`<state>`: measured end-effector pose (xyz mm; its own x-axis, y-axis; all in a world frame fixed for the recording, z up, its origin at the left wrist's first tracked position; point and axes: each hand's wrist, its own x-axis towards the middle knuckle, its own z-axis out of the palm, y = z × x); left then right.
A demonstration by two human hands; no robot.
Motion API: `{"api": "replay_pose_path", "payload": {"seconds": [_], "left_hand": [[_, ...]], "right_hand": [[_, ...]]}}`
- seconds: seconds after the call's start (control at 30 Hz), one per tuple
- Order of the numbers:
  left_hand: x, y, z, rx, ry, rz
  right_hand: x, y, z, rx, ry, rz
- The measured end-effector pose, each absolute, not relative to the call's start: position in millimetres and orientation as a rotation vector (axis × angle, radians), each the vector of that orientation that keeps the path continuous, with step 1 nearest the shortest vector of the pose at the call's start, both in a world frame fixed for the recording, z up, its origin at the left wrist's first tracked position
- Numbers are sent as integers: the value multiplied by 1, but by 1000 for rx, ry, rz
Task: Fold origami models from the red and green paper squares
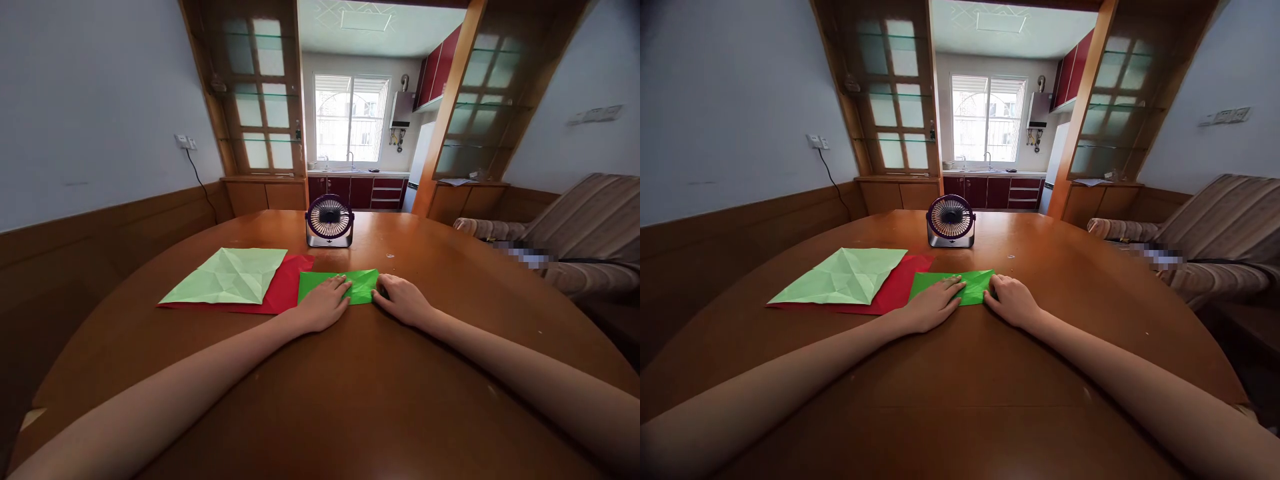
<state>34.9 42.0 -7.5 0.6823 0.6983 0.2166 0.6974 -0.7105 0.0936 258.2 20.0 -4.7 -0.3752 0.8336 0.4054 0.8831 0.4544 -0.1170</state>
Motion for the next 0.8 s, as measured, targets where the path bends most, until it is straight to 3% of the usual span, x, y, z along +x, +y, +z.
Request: {"api": "replay_pose_path", "payload": {"seconds": [0.17,0.3,0.8], "left_hand": [[35,44,-7,2829,1182,211],[37,43,-3,2806,1178,123],[15,58,2,2813,1021,-37]], "right_hand": [[259,18,-6,-1119,-2372,-307],[259,17,-6,-781,-2539,-178],[260,18,-4,-772,-2618,-79]]}}
